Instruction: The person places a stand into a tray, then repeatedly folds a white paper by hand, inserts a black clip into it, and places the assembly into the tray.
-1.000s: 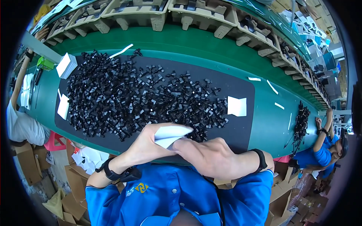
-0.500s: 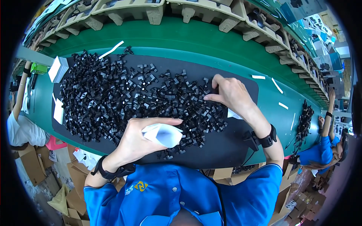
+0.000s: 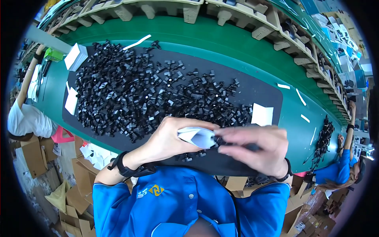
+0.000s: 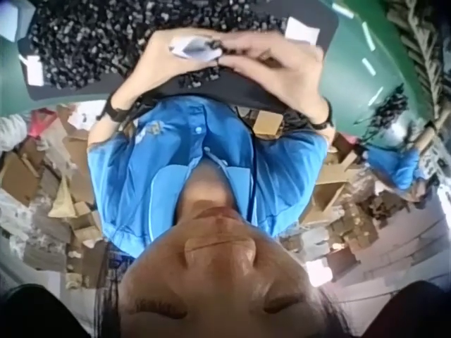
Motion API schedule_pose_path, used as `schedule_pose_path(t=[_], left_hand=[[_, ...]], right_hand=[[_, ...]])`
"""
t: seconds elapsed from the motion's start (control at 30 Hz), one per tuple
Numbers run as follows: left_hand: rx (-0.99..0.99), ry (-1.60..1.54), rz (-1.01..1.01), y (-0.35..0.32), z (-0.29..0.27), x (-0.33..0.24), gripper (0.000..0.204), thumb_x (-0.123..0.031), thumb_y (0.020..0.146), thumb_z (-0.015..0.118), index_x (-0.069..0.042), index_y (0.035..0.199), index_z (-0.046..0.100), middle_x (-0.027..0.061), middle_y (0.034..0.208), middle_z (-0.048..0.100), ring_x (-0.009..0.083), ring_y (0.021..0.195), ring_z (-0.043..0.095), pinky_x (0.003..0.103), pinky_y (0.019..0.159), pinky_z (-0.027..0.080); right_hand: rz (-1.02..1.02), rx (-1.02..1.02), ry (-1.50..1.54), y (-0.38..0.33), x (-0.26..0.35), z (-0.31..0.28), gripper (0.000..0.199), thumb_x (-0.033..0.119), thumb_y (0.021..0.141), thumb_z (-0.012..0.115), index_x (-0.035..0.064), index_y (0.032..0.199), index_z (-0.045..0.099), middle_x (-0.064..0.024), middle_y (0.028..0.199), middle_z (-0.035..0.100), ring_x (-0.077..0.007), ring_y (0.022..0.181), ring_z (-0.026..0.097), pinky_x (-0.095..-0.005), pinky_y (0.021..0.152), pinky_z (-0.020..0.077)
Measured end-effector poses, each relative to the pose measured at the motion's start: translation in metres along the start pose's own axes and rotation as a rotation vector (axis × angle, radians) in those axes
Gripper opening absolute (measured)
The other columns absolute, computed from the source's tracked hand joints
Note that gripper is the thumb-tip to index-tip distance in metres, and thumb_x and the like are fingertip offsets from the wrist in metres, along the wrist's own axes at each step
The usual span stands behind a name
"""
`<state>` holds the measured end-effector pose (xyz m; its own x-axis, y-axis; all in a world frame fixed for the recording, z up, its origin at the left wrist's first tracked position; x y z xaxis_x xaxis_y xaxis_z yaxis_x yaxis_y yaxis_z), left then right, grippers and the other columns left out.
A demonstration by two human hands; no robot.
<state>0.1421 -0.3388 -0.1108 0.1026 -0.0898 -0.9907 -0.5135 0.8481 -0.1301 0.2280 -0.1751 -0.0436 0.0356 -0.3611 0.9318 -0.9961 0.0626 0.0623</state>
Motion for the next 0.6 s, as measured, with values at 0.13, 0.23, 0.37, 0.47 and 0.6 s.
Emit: schedule_pose_path(t=[0.13,0.23,0.37,0.47,0.6], left_hand=[[0.030,0.158,0.169,-0.007,0.001,-0.014,0.039,-0.007,0.068,0.076,-0.003,0.105,0.066,0.0093,0.098,0.069,0.0174,0.085,0.067,0.028,0.076,0.053],[0.015,0.211,0.225,-0.019,0.000,-0.016,0.040,-0.007,0.068,0.075,-0.004,0.106,0.066,0.0098,0.096,0.069,0.0189,0.085,0.067,0.029,0.075,0.053],[0.040,0.216,0.213,-0.026,-0.003,-0.013,0.044,-0.004,0.066,0.074,-0.006,0.109,0.065,0.0102,0.097,0.069,0.0208,0.087,0.067,0.029,0.076,0.053],[0.086,0.209,0.121,-0.027,-0.005,-0.011,0.053,0.001,0.063,0.072,-0.010,0.115,0.063,0.0109,0.102,0.067,0.0225,0.093,0.066,0.031,0.081,0.052],[0.069,0.174,0.131,-0.020,0.001,-0.019,0.071,0.001,0.063,0.074,-0.013,0.129,0.051,0.0102,0.100,0.068,0.0210,0.090,0.067,0.030,0.079,0.053]], right_hand=[[-0.482,-0.090,-0.139,-0.008,0.014,0.019,0.030,0.004,0.064,0.079,0.0065,0.092,0.069,-0.0087,0.081,0.067,-0.0137,0.046,0.053,-0.0225,0.044,0.0419],[-0.575,-0.075,-0.532,-0.008,0.033,0.022,0.027,0.010,0.064,0.078,0.0123,0.090,0.071,-0.0058,0.070,0.063,-0.0157,0.045,0.054,-0.0257,0.041,0.0426],[-0.391,0.181,-0.774,-0.014,0.050,0.030,0.029,0.016,0.068,0.074,0.0136,0.096,0.069,-0.0026,0.061,0.057,-0.0170,0.044,0.054,-0.0278,0.041,0.0418],[-0.305,0.377,-0.844,-0.017,0.043,0.036,0.028,0.017,0.072,0.070,0.0115,0.100,0.066,-0.0022,0.057,0.053,-0.0188,0.044,0.055,-0.0293,0.041,0.0406],[-0.182,0.579,-0.861,-0.012,0.035,0.034,0.029,0.015,0.075,0.067,0.0074,0.102,0.061,-0.0033,0.054,0.053,-0.0215,0.045,0.057,-0.0320,0.040,0.0406]])
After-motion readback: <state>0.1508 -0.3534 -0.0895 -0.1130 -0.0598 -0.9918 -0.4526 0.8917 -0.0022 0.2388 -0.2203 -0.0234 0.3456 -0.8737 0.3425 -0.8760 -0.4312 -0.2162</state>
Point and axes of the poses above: each hand's wrist, its own y-axis towards the middle knuckle, its own z-axis out of the palm, x = y × z, the point moved 3 cm from there along y, towards the middle knuckle
